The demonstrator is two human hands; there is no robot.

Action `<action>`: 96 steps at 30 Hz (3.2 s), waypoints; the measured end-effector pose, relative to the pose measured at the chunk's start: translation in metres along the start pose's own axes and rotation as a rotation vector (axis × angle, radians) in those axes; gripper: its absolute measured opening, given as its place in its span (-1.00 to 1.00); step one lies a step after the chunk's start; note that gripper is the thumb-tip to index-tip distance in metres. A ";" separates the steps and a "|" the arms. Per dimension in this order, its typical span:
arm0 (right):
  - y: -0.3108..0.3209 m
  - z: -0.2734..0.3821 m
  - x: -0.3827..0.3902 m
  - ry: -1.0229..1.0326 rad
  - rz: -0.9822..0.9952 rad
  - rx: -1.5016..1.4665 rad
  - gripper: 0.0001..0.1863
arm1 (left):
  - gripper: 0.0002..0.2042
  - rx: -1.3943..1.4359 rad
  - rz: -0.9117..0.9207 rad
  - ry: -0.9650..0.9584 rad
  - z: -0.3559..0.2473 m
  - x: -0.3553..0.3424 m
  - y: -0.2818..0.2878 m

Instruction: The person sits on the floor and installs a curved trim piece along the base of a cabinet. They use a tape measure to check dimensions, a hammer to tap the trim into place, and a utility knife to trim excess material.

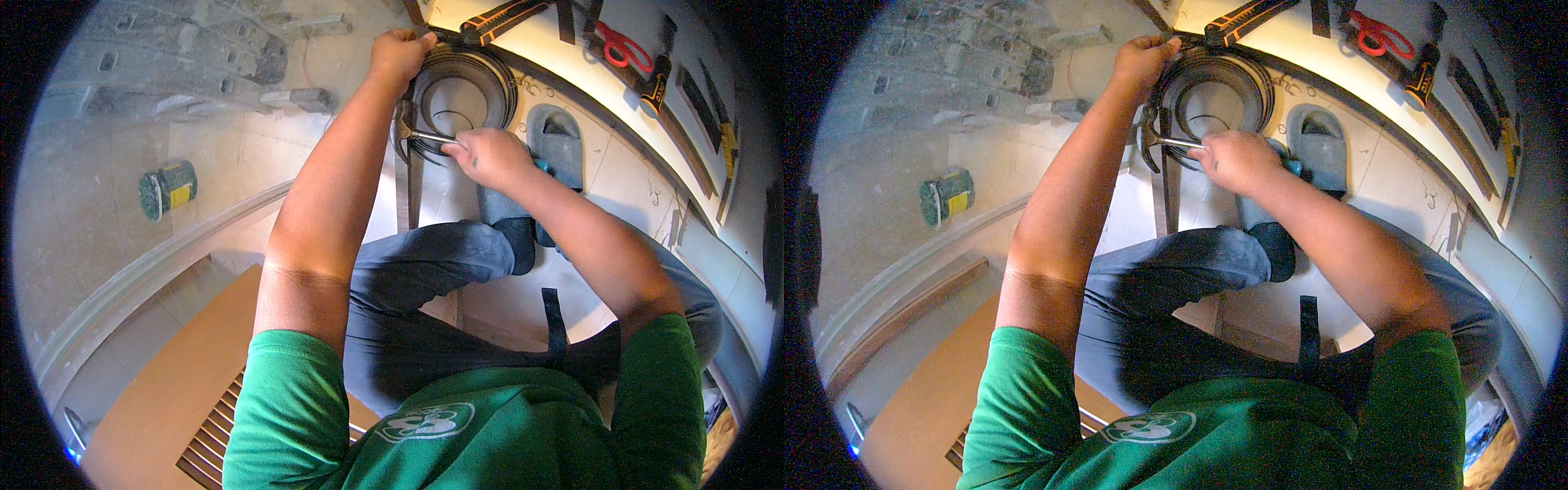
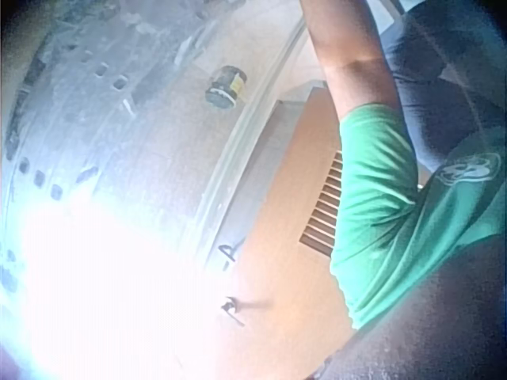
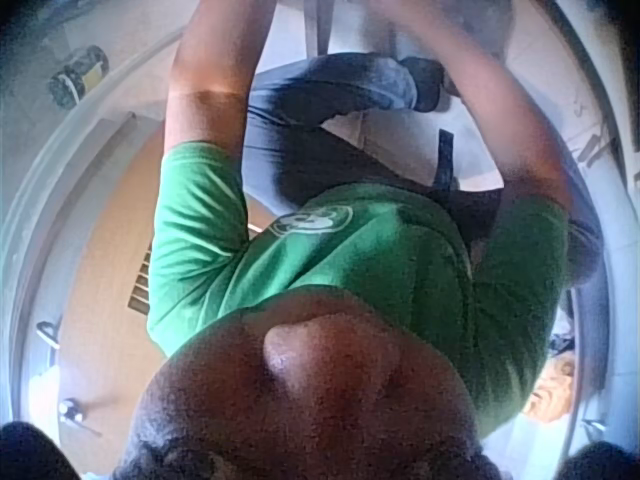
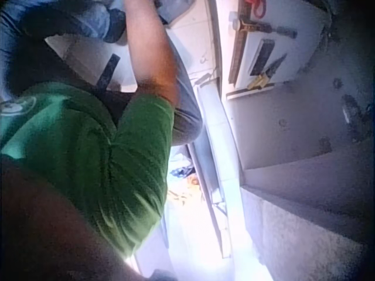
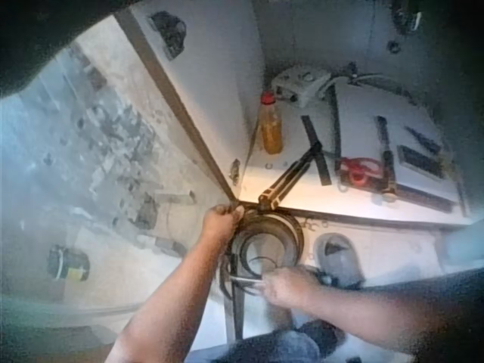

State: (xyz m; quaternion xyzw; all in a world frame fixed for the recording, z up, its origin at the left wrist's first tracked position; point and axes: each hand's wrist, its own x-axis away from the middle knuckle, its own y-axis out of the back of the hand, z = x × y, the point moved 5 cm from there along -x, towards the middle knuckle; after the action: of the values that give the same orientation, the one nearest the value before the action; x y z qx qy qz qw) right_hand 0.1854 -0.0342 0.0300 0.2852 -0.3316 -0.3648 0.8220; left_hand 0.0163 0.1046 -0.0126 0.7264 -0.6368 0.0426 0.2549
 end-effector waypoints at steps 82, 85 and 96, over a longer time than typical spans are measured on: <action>0.064 -0.085 0.184 -0.542 0.065 -0.228 -0.67 | -0.66 0.155 -0.287 -0.178 0.016 0.007 -0.025; 0.061 -0.091 0.186 -0.603 0.072 -0.321 -0.67 | -0.67 0.039 -0.337 -0.119 0.017 0.002 -0.024; 0.052 -0.113 0.184 -0.517 0.065 -0.285 -0.69 | -0.84 0.934 -0.237 -0.103 0.045 -0.020 -0.039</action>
State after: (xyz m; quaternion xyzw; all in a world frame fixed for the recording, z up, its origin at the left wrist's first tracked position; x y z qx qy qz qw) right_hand 0.3862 -0.1243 0.0597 0.0536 -0.4841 -0.4419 0.7533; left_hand 0.0379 0.1058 -0.0717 0.8318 -0.4744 0.2585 -0.1274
